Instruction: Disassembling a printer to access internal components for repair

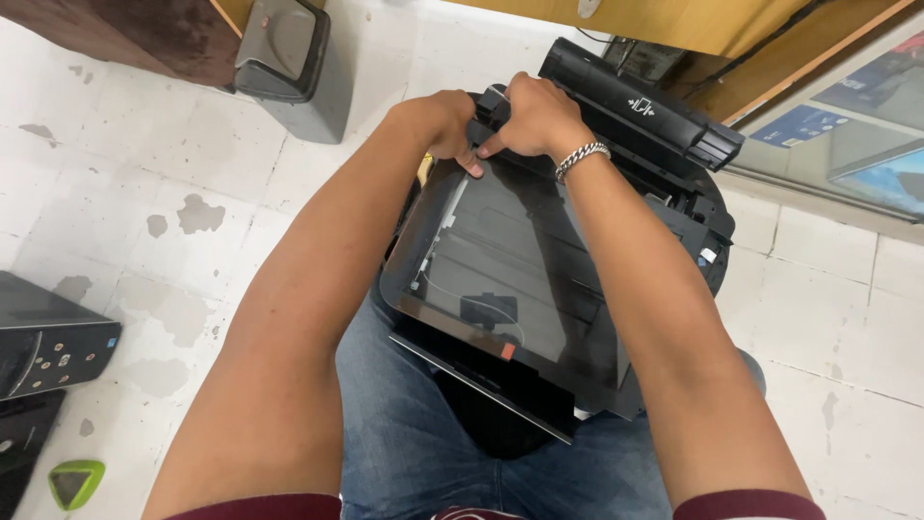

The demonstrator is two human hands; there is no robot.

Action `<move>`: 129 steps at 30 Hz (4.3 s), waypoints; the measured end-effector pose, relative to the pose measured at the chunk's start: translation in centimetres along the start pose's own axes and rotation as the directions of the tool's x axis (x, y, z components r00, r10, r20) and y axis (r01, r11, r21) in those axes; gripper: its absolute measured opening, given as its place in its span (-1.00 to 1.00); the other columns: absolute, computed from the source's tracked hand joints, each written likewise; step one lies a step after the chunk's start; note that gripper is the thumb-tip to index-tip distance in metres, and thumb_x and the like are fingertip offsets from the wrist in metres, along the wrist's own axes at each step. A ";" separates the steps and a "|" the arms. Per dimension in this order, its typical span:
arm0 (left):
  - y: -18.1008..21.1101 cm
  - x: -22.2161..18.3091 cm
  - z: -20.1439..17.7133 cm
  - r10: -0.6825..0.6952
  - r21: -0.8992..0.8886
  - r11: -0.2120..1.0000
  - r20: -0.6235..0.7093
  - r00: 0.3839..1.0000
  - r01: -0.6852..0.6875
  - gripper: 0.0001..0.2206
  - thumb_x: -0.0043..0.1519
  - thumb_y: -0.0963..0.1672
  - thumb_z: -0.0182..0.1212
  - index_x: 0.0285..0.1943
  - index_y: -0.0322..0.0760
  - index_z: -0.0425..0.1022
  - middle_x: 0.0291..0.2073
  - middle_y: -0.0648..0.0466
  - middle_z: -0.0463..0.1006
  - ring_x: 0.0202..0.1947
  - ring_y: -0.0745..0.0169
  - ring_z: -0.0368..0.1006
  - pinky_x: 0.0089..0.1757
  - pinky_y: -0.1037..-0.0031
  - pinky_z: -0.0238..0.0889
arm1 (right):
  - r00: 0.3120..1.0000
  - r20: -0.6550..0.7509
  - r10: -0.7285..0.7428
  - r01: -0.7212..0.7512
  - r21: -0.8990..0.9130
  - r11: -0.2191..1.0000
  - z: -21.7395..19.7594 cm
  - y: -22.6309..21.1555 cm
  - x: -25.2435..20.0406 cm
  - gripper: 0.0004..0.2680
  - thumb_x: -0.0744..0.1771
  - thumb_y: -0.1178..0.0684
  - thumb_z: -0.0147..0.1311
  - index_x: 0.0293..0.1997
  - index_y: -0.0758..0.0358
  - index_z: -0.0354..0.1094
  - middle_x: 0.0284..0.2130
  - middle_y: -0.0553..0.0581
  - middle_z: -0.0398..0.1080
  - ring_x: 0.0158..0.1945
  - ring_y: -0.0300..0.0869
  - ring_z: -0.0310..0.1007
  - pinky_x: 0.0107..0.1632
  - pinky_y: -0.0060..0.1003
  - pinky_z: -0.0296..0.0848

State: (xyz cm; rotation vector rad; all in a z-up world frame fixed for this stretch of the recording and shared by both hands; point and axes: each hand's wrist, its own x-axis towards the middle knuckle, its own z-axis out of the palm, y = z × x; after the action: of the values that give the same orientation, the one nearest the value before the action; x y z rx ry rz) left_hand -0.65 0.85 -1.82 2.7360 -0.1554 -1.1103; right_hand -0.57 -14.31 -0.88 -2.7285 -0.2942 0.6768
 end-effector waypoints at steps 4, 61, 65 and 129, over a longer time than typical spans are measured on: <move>-0.4 1.1 0.6 0.015 0.026 1.000 -0.032 0.999 -0.014 -0.30 0.02 0.15 0.56 0.07 -0.45 0.41 -0.15 -0.01 0.50 -0.19 -0.11 0.46 -0.22 0.17 0.35 | 1.000 -0.008 -0.010 0.009 -0.045 0.999 0.7 -0.1 0.1 -0.37 0.18 -0.24 0.48 0.16 0.36 0.14 0.06 0.26 0.35 0.09 0.19 0.39 -0.08 0.06 0.40; -0.5 -1.0 4.3 0.286 0.093 0.956 -0.502 0.816 -0.277 -0.27 0.07 -0.16 0.54 0.39 -0.60 0.22 0.10 -0.38 0.37 0.15 -0.51 0.41 0.10 0.00 0.37 | 0.854 -0.452 -0.259 0.201 -0.172 0.964 6.2 8.6 -9.7 -0.59 0.25 -0.12 0.35 0.12 0.32 0.44 -0.12 0.20 0.39 0.09 0.06 0.41 -0.09 0.00 0.57; 0.5 -0.8 4.7 0.284 0.054 0.954 -0.473 0.834 -0.295 -0.25 0.19 0.05 0.38 0.43 -0.57 0.25 0.17 -0.40 0.43 0.24 -0.39 0.36 0.15 0.04 0.32 | 0.647 -0.759 -0.074 0.068 -0.039 0.997 7.6 15.7 -13.6 -0.76 0.32 -0.15 0.28 -0.01 0.11 0.52 -0.22 0.05 0.43 -0.05 0.00 0.50 -0.13 -0.06 0.55; -10.5 1.7 14.5 -0.198 -0.462 0.861 -0.689 0.697 -0.212 -0.48 0.35 0.10 0.43 0.12 -0.43 0.44 -0.12 -0.10 0.52 -0.16 0.13 0.41 -0.12 0.31 0.26 | 0.659 0.078 0.749 -0.414 0.868 0.274 17.6 26.7 -17.6 -0.34 0.31 -0.57 -0.38 -0.33 0.31 0.54 -0.16 0.48 0.53 0.02 0.29 0.50 -0.01 -0.02 0.38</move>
State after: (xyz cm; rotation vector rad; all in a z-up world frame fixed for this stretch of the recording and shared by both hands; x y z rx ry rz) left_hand -9.32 8.90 -15.35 2.4250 0.2198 0.0396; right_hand -21.11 -39.46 -17.49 -1.8065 1.0037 0.2957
